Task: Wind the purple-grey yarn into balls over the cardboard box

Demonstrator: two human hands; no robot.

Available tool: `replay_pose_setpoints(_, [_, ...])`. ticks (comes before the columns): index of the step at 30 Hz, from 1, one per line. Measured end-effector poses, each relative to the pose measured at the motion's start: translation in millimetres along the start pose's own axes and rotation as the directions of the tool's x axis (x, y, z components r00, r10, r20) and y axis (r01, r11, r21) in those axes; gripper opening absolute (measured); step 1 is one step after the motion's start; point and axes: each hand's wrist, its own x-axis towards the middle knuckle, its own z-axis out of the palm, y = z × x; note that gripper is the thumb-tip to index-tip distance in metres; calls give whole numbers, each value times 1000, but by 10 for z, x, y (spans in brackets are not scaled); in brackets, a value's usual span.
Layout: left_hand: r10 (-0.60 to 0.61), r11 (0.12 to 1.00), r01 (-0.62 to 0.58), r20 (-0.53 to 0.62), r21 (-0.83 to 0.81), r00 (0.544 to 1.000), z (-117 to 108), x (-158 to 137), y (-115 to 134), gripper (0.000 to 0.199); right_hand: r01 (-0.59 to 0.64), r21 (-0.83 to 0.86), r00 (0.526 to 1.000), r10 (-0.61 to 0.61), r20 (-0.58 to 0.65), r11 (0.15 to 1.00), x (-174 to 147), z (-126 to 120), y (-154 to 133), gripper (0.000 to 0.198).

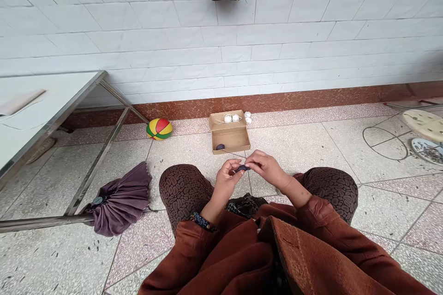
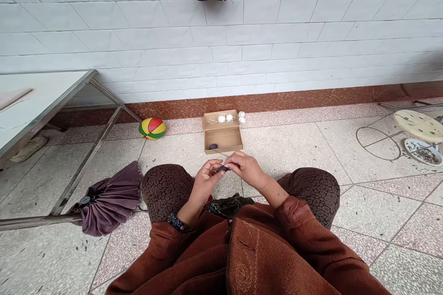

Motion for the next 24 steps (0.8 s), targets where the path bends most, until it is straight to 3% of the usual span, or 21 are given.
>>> replay_pose_setpoints(5, [-74,977,101,150,-186,986,51,-49,89,49,-96,135,994,101,-30,986,-36,66,149,19])
replay_pose_setpoints(10, [-127,943,133,39,-306,991,90,-37,104,35,-89,5,995,89,55,996,-175,235,165,19])
replay_pose_setpoints(15, [-60,984,43,-91,-174,994,40,-4,87,26,46,-125,981,-22,191,991,-184,209,-2,16])
replay_pose_setpoints(19, [-1,1000,2,-137,4,991,-28,17,83,22,131,-82,977,-114,181,988,-65,-3,-143,18])
replay_pose_setpoints(21, [5,998,3,-127,61,992,-46,20,91,22,143,-63,979,-132,157,988,32,-116,-156,18])
replay_pose_setpoints(24, [-17,999,17,-12,44,1000,-41,6,124,22,134,-68,984,-124,128,989,197,-206,-82,19])
